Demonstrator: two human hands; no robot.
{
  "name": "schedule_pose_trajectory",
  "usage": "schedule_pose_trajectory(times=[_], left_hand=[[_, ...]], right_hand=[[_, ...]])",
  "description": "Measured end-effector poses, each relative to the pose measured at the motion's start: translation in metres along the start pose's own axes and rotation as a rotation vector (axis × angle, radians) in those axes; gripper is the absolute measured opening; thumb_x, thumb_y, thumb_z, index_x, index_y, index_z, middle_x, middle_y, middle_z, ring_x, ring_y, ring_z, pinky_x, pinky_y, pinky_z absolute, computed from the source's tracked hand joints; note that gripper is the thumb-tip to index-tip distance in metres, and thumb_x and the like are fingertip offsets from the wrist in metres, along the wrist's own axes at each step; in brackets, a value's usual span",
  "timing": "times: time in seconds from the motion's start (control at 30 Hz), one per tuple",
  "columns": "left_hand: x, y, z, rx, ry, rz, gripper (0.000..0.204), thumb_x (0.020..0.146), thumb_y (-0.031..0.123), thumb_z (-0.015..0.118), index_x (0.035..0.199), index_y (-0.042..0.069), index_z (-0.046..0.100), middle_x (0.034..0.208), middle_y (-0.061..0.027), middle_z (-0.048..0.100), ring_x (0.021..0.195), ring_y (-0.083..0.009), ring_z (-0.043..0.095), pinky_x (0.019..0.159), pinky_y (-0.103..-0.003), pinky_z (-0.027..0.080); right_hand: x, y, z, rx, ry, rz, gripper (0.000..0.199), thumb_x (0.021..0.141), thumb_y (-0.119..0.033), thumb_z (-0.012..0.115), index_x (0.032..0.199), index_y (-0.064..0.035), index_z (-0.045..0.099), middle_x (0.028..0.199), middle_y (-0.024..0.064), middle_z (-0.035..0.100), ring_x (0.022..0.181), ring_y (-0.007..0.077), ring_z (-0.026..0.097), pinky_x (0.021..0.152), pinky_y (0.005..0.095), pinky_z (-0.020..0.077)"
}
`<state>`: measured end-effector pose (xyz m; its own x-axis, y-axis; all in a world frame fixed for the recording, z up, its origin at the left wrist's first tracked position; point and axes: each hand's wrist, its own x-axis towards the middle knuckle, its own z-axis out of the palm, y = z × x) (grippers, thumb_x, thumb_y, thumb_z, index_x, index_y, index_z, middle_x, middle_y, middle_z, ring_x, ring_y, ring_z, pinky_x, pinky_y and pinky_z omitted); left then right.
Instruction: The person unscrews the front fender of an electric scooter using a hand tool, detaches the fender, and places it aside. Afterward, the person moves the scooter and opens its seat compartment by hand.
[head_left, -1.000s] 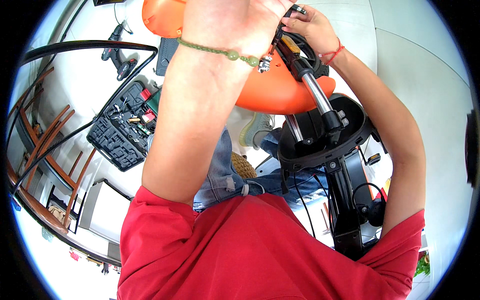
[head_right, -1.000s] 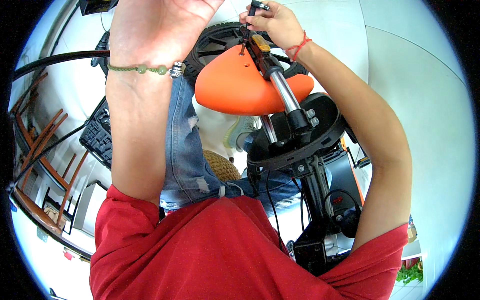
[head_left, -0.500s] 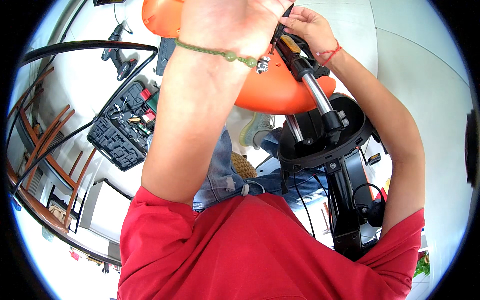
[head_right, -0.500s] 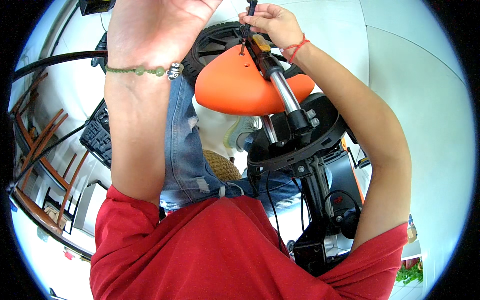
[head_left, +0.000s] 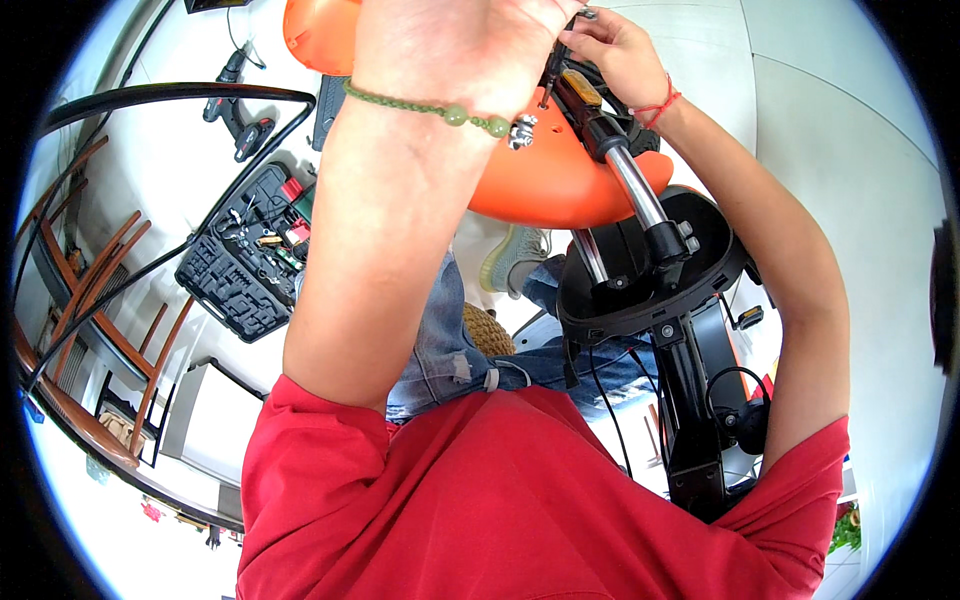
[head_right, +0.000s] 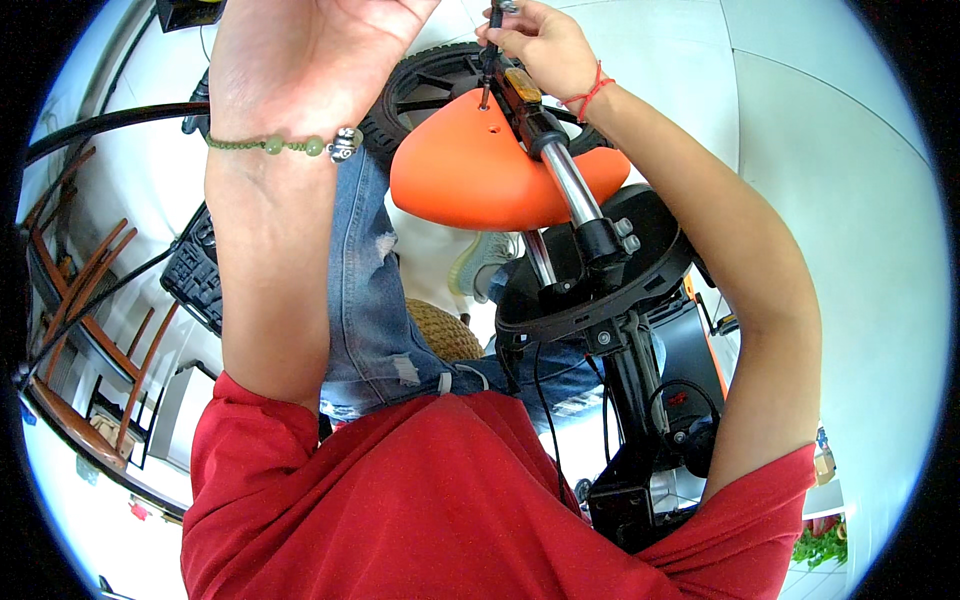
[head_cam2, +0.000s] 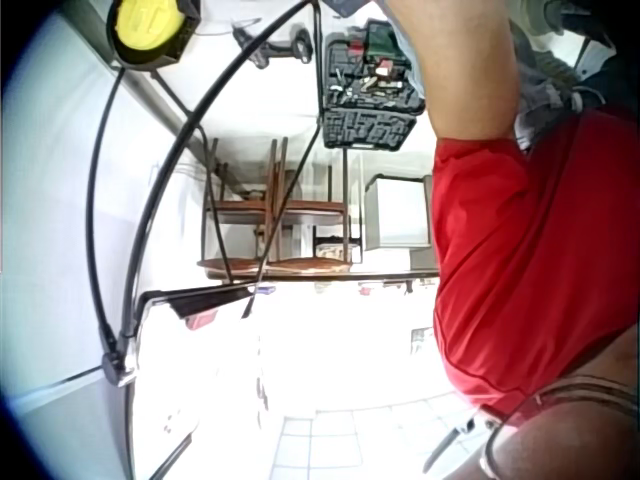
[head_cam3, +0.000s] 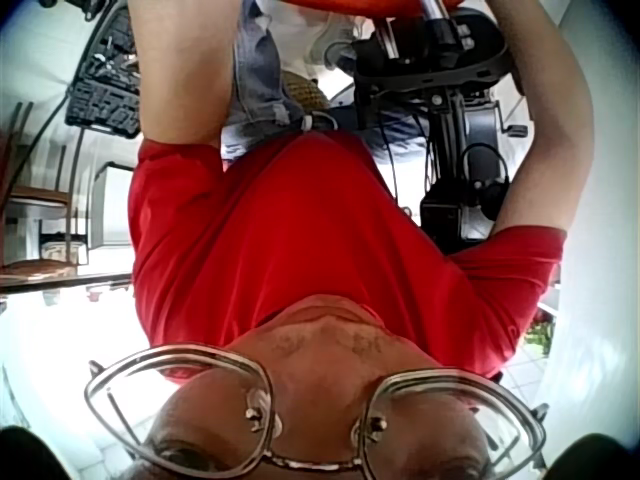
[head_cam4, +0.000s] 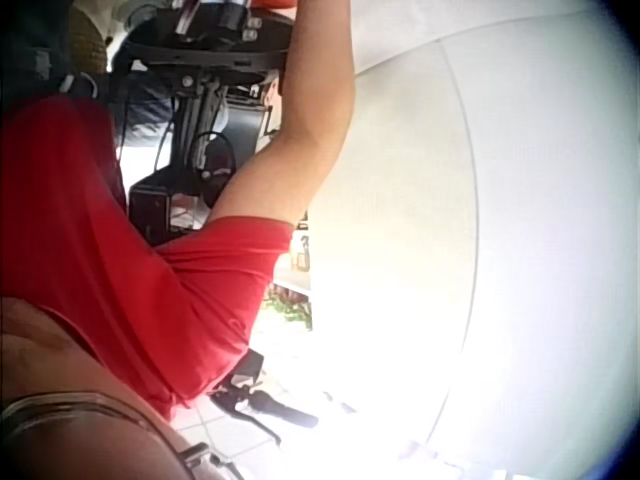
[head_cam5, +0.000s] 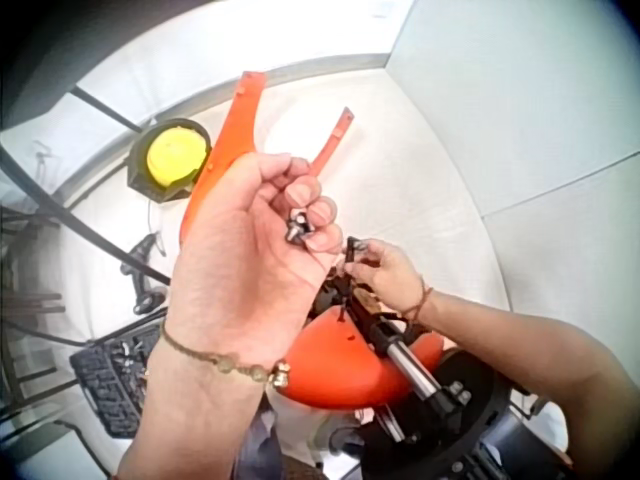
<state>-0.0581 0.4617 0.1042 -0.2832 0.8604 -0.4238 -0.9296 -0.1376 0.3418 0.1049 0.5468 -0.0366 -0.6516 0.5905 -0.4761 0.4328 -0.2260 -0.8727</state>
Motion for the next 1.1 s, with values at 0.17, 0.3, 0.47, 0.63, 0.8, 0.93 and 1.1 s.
schedule_pose_trajectory(times=[0.17,0.3,0.47,0.63,0.8,0.93,1.1], left_hand=[[0.004,0.002,-0.003,-0.132,0.032,-0.093,0.01,0.09,0.013,0.047,0.083,0.005,0.047,0.07,-0.0011,0.046,0.065,-0.0112,0.044,0.058,-0.022,0.038],[-0.005,0.001,0.003,-0.018,-0.026,-0.007,0.01,0.09,0.013,0.047,0.084,0.006,0.047,0.07,-0.0008,0.046,0.065,-0.011,0.044,0.058,-0.022,0.038],[-0.001,-0.001,0.002,-0.012,-0.015,-0.013,0.01,0.09,0.014,0.046,0.084,0.006,0.047,0.07,-0.0007,0.045,0.065,-0.011,0.044,0.058,-0.022,0.037],[-0.003,0.007,0.0,-0.031,-0.013,-0.026,0.011,0.091,0.014,0.046,0.084,0.006,0.047,0.07,-0.0009,0.045,0.065,-0.011,0.044,0.058,-0.022,0.037],[0.009,-0.004,-0.009,-0.061,-0.037,-0.054,0.011,0.091,0.013,0.045,0.083,0.006,0.047,0.07,-0.0008,0.045,0.064,-0.0112,0.044,0.057,-0.022,0.037],[0.006,0.002,-0.006,0.05,-0.018,0.022,0.012,0.091,0.014,0.046,0.083,0.005,0.047,0.069,-0.001,0.045,0.064,-0.0113,0.044,0.057,-0.022,0.037],[0.004,0.003,-0.005,0.012,-0.017,-0.002,0.011,0.091,0.013,0.046,0.083,0.005,0.047,0.069,-0.0012,0.045,0.063,-0.0116,0.043,0.057,-0.023,0.037]], right_hand=[[0.003,-0.005,0.005,0.187,-0.134,0.132,0.026,0.084,-0.012,0.066,0.104,0.0014,0.056,0.079,0.0019,0.062,0.067,0.0095,0.054,0.06,0.0237,0.0455],[0.005,0.0,0.008,0.109,-0.058,-0.045,0.027,0.083,-0.009,0.067,0.106,0.0011,0.056,0.077,0.0012,0.061,0.061,0.0085,0.052,0.053,0.0232,0.0424],[-0.001,-0.001,-0.005,0.027,0.016,0.07,0.023,0.081,-0.008,0.068,0.1,-0.0001,0.058,0.077,0.0014,0.061,0.061,0.0083,0.053,0.053,0.0227,0.0424],[0.004,-0.007,0.006,0.275,-0.045,0.174,0.016,0.082,-0.013,0.068,0.089,-0.0021,0.059,0.074,0.0005,0.059,0.059,0.007,0.05,0.051,0.0214,0.0399],[0.003,0.005,0.003,-0.031,0.027,-0.002,0.014,0.085,-0.014,0.065,0.09,-0.0023,0.059,0.075,0.0007,0.059,0.059,0.007,0.05,0.051,0.0211,0.0404],[0.003,-0.004,0.0,0.049,-0.057,0.108,0.014,0.086,-0.012,0.063,0.094,-0.0014,0.058,0.08,0.0024,0.06,0.066,0.0075,0.052,0.055,0.0219,0.042],[0.0,-0.011,0.01,0.257,-0.01,0.012,0.018,0.087,-0.01,0.061,0.1,-0.0003,0.055,0.085,0.0036,0.06,0.07,0.0087,0.053,0.059,0.0229,0.0438]])
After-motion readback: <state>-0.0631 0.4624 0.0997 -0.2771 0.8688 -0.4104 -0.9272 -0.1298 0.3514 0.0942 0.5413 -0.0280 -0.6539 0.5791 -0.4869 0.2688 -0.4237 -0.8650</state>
